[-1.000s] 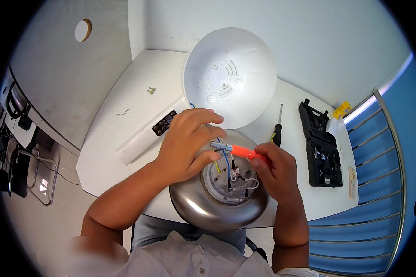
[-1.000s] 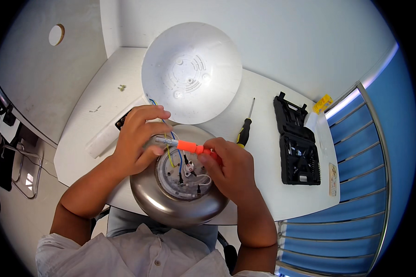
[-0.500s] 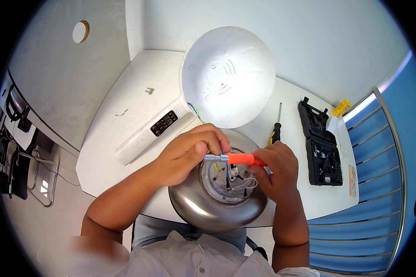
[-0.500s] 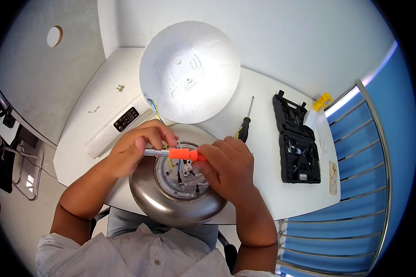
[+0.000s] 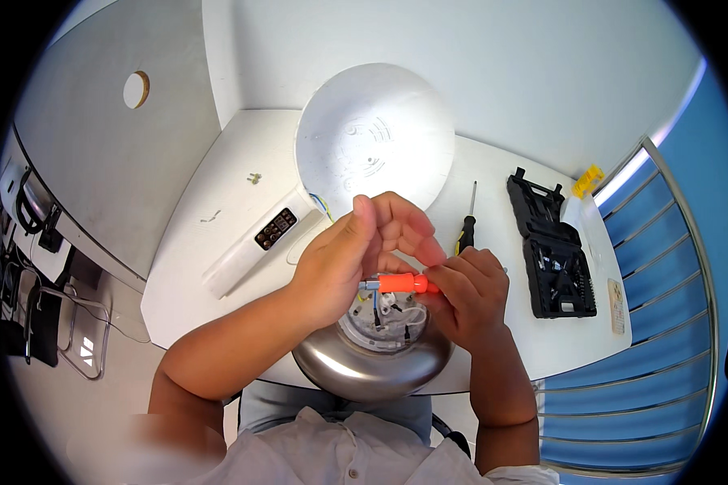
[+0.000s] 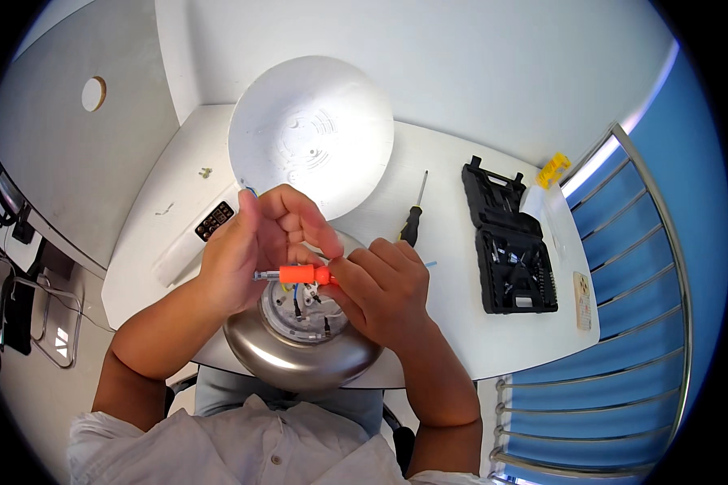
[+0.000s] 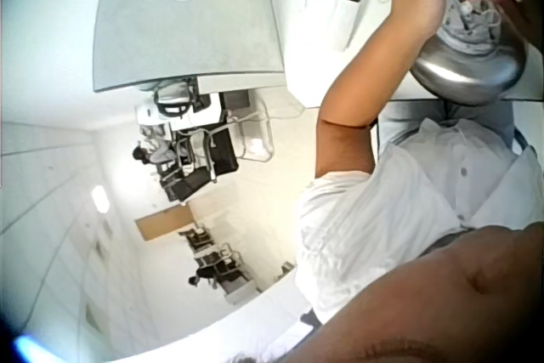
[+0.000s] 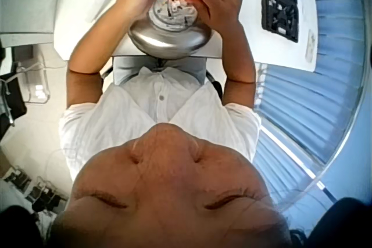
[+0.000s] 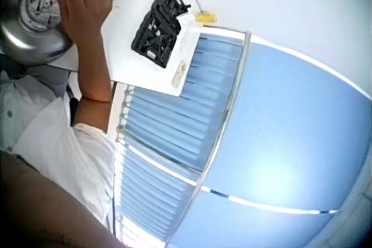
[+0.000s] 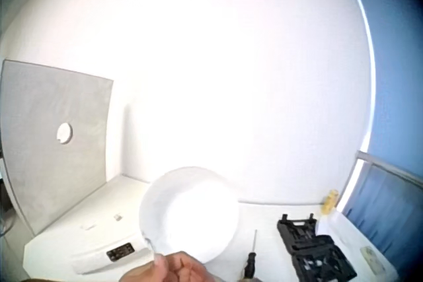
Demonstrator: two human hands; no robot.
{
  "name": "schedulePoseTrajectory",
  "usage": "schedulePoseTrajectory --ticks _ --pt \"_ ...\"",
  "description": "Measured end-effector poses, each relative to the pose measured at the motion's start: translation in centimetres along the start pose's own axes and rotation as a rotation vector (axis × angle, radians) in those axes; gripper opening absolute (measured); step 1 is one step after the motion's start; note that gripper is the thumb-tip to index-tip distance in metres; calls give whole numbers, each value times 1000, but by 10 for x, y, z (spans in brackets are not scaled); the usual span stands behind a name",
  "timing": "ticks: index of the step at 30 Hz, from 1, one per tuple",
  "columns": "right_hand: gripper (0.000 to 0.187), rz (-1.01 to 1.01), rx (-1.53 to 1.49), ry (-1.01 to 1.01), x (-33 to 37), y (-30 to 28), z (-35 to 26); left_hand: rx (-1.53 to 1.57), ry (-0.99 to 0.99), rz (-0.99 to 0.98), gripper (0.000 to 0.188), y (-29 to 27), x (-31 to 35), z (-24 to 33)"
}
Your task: The person assembles a white ceiling light fixture by connecting colored wires to a metal base, using a screwdriver and a wire stripper. They then attach the white plastic cover to the base and secure it.
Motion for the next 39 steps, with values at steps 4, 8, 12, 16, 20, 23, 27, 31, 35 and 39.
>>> schedulePoseTrajectory --ticks 4,8,12,16,20,23,27,31,35,39 --pt "27 -17 19 0 1 -3 -2 65 -30 -19 66 1 1 -3" --pt "27 -30 48 8 0 -2 -6 59 -49 13 62 2 4 -6" --pt "27 -69 78 20 -1 -1 -9 21 -72 46 57 3 8 -6" --pt "27 -116 86 35 1 1 -8 0 -80 91 53 4 9 -8" --pt "27 -127 60 61 1 4 -10 -25 -103 96 52 3 10 -8" --pt "27 -142 42 73 0 5 -11 -39 -120 88 53 3 11 -7" --pt "25 -160 -37 115 0 7 -12 -84 -129 84 55 3 12 -6" --pt "24 -161 -124 192 0 11 -7 -105 -103 170 60 -5 4 -2" --pt "22 -137 -86 199 1 11 -1 -4 -71 286 63 -16 -2 -7" --pt "21 -128 -88 226 0 13 0 135 -3 390 60 -26 -4 -16"
Point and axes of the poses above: each hand's wrist, its own x-axis away from the middle knuckle, its own y-axis out of the palm, z = x × y, the point moved 1 cm from there along -x, towards the middle knuckle, and after that the axes turned 15 degrees about -z, right-handed, at the moved point
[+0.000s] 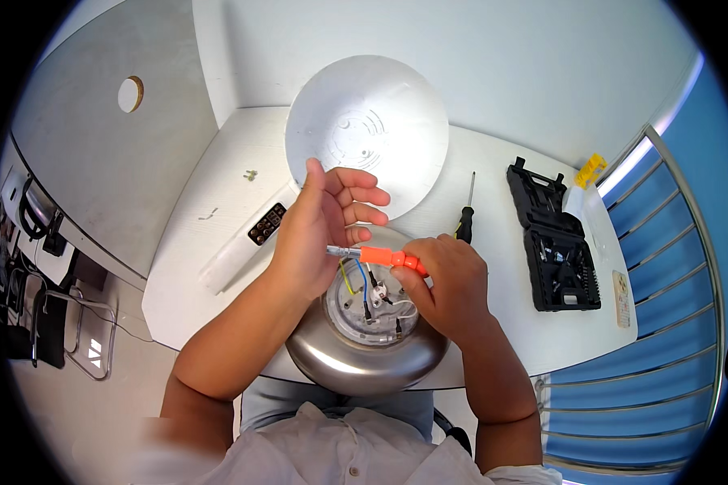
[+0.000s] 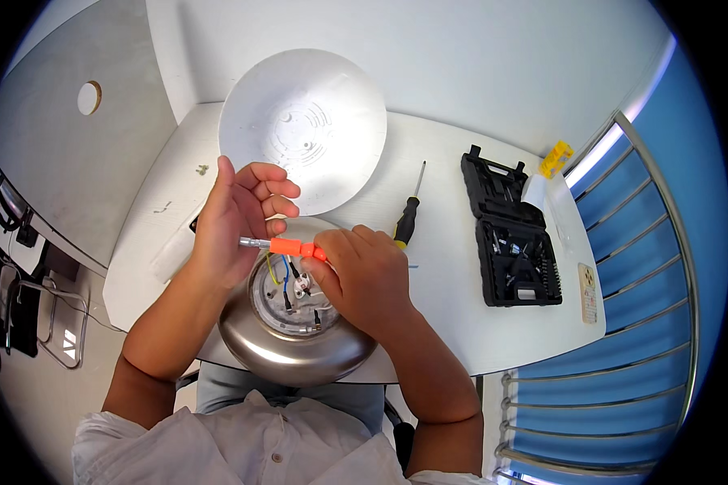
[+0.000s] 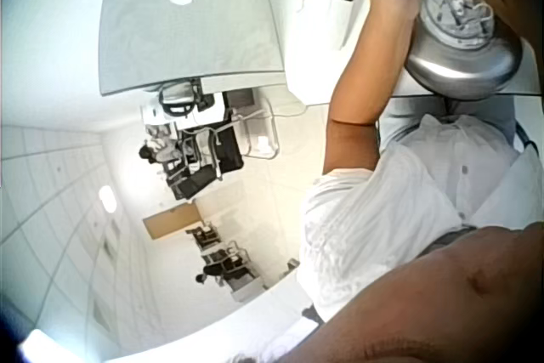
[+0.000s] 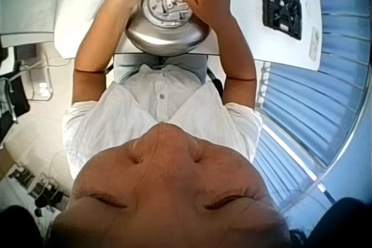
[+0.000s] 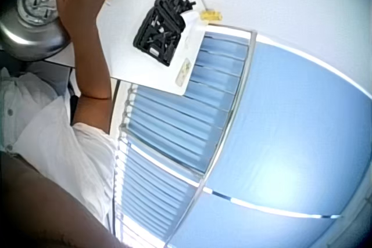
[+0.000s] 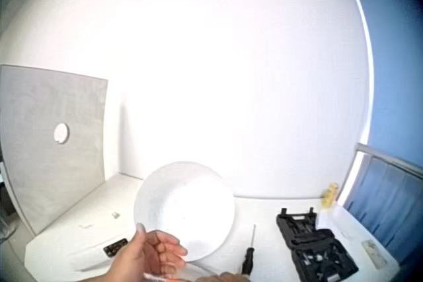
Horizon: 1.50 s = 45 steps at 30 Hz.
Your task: The person assembles a white ceiling light fixture by connecting colored wires to a metal base, using a screwdriver and a wire stripper. They then attach the white plastic cover to the base and secure it.
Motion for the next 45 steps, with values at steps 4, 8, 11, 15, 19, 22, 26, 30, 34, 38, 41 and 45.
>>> schedulePoseTrajectory --ticks 4,8,11,15,19,22,26,30,34,38,41,45 --pt "21 4 6 21 -1 -1 -1 11 35 46 57 -5 -1 -1" --pt "20 21 -22 70 1 -3 3 -270 -6 87 52 -2 2 4" --pt "20 43 -12 128 2 -5 5 -501 -67 -3 40 0 11 6" --pt "20 77 22 139 1 -6 10 -1045 111 -74 16 -10 18 2" --pt "20 49 72 80 -1 -11 13 -1199 180 -109 14 -14 21 5" --pt "20 29 81 99 0 -14 15 -1201 176 -119 14 -20 22 4" --pt "19 6 75 114 -1 -14 14 -1190 170 -126 13 -21 24 4" --pt "17 31 52 114 0 -14 15 -1189 163 -43 12 -20 24 7" --pt "16 56 38 123 -1 -16 14 -1121 182 -47 16 -29 23 6" --pt "16 66 -15 122 -1 -13 15 -1039 231 -113 24 -35 21 -3" --pt "16 52 -60 122 -2 -12 15 -1026 263 -160 27 -33 20 -4" --pt "16 20 -91 120 -2 -14 12 -1013 271 -201 27 -32 20 -6"
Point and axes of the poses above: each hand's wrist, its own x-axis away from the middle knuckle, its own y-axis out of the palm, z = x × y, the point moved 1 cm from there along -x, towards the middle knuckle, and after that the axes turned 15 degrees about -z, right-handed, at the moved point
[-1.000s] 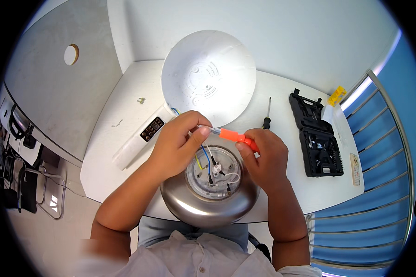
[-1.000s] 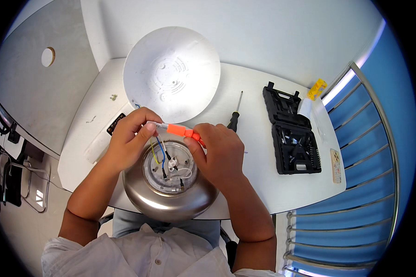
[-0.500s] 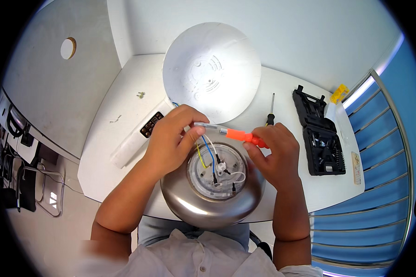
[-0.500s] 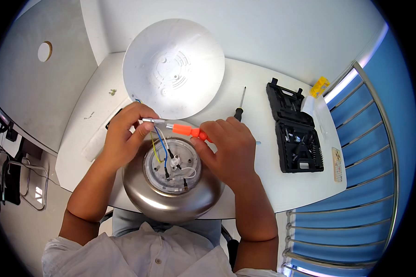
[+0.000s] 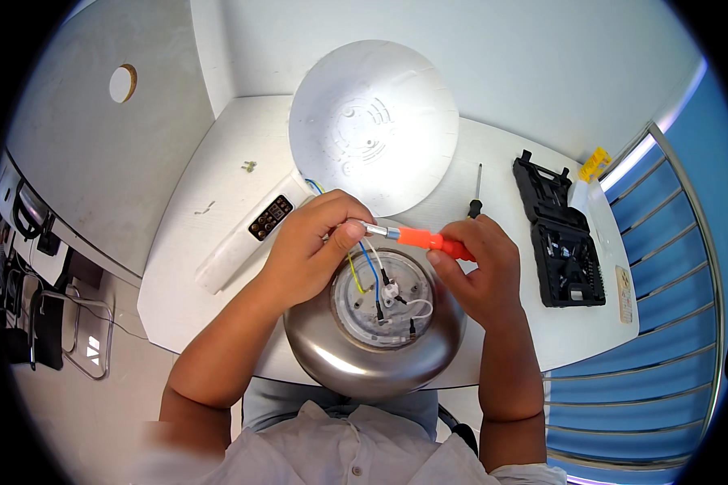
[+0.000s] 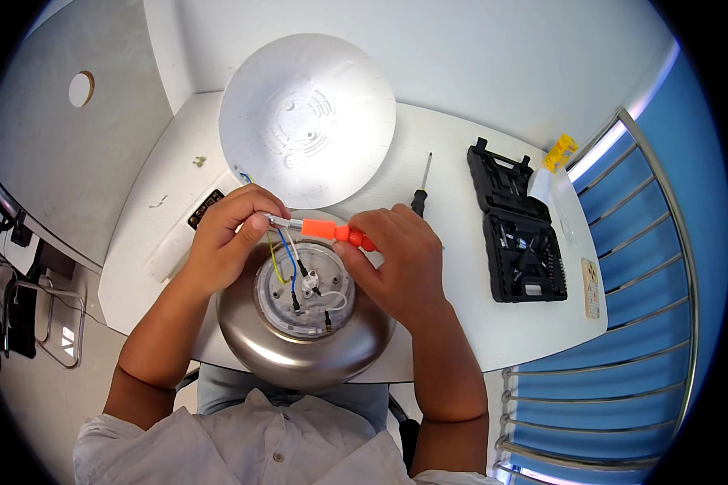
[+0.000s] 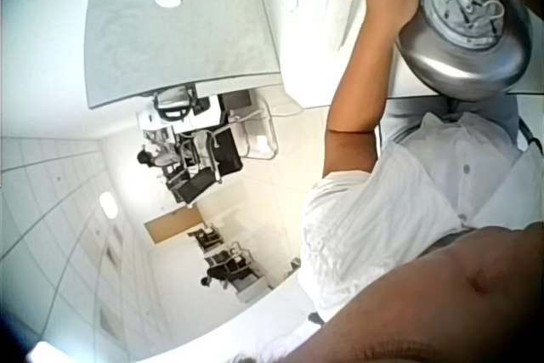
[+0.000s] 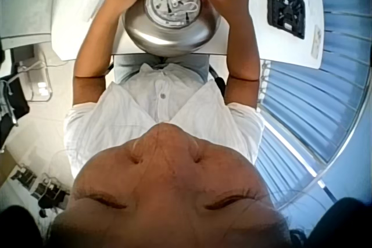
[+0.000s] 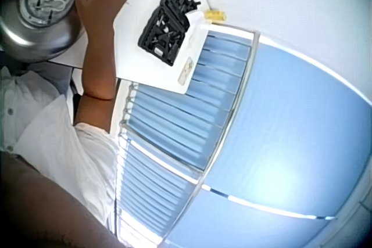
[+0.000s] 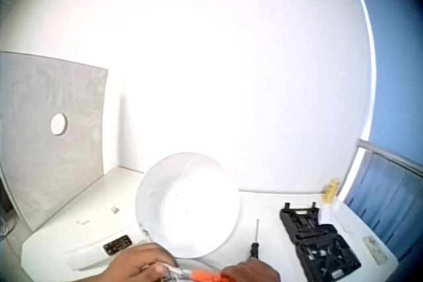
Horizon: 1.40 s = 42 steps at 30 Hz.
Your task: The person assembles a white ceiling light fixture by connecting colored wires to a metal base, using a screwdriver and a wire stripper. They then attach the white plastic cover to the base and secure it.
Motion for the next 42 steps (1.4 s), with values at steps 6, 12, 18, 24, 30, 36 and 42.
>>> schedulePoseTrajectory --ticks 6,12,18,24,30,36,42 --pt "16 -9 60 -23 0 3 3 -161 -147 -55 24 -4 2 5" --pt "19 -33 89 -80 1 8 7 -229 -170 -50 18 -4 2 8" --pt "21 -34 145 -74 1 14 3 -348 -141 -77 19 1 2 9" --pt "22 29 146 -70 0 14 1 -285 -87 21 16 4 1 9" --pt "22 63 157 -70 2 12 5 -222 -98 86 17 0 1 4" --pt "22 317 -440 113 8 7 14 -109 -113 186 21 -3 2 -2" --pt "31 490 -1095 106 7 -4 28 -102 -80 116 23 -1 1 6"
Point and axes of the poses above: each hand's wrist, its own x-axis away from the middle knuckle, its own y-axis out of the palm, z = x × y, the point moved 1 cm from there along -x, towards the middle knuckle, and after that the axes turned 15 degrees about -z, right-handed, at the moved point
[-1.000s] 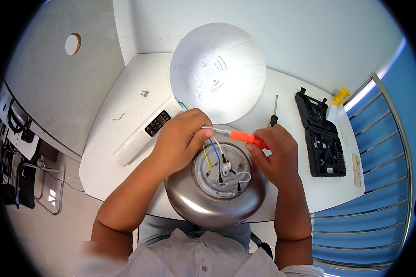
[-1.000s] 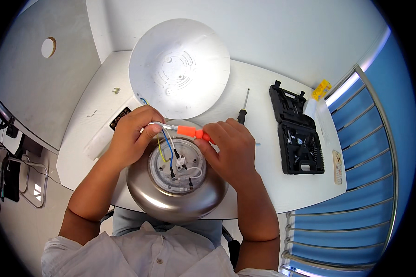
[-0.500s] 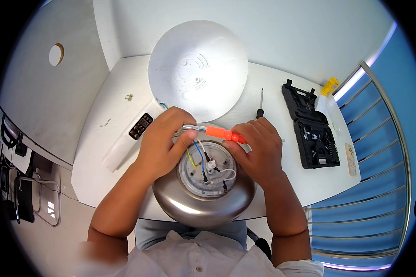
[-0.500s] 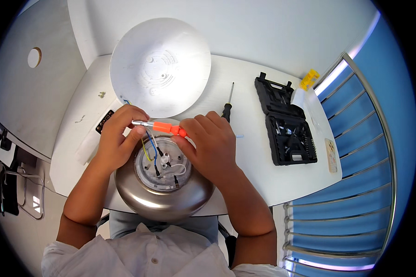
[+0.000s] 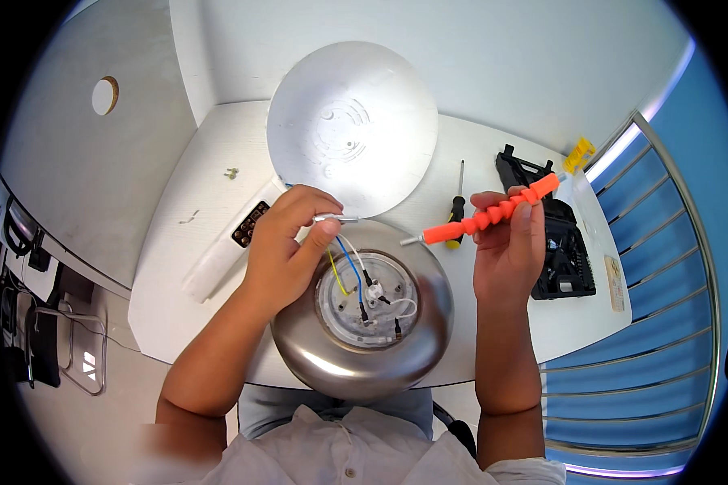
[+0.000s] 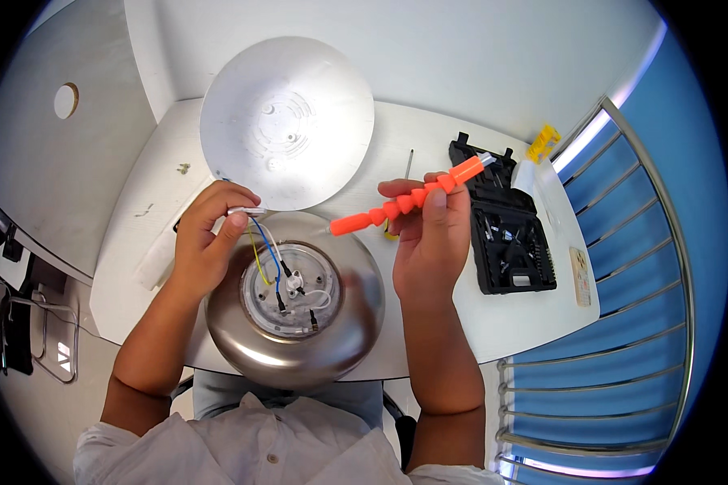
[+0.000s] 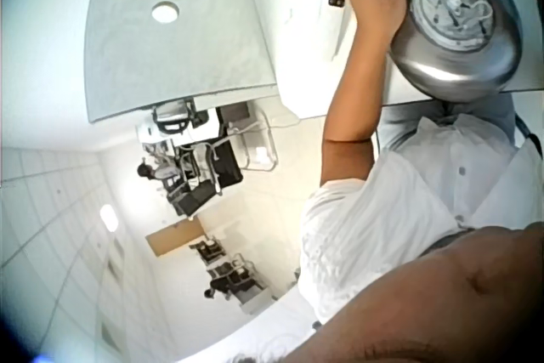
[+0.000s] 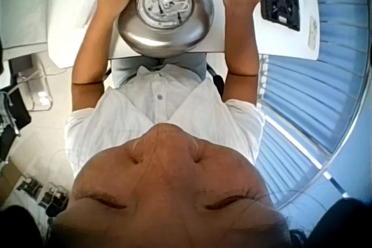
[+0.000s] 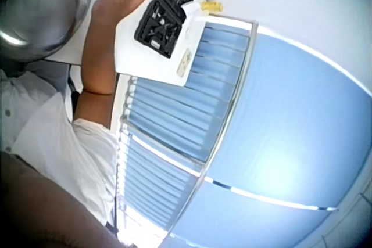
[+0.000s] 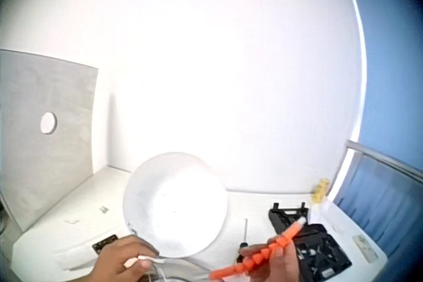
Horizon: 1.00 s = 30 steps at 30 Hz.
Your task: The person assembles a white ceiling light fixture by connecting colored wires to a metal base, using a screwdriver and a wire stripper. They then attach the white plastic cover to the base and secure it.
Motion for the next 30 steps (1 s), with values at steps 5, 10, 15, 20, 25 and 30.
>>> schedulePoseTrajectory --ticks 5,10,15,20,25,30 --pt "24 -38 -264 48 2 4 9 -44 17 -24 19 1 1 2" --pt "24 -121 -249 53 5 6 12 -49 45 -30 16 2 1 6" --pt "22 -121 -253 91 7 10 19 -53 51 1 16 3 1 8" --pt "22 -113 -346 9 9 10 16 -88 16 0 15 8 4 7" --pt "25 -169 -316 -60 9 9 10 -366 172 2 16 10 2 5" --pt "29 -225 -124 -106 12 10 8 -417 185 6 17 9 1 7"
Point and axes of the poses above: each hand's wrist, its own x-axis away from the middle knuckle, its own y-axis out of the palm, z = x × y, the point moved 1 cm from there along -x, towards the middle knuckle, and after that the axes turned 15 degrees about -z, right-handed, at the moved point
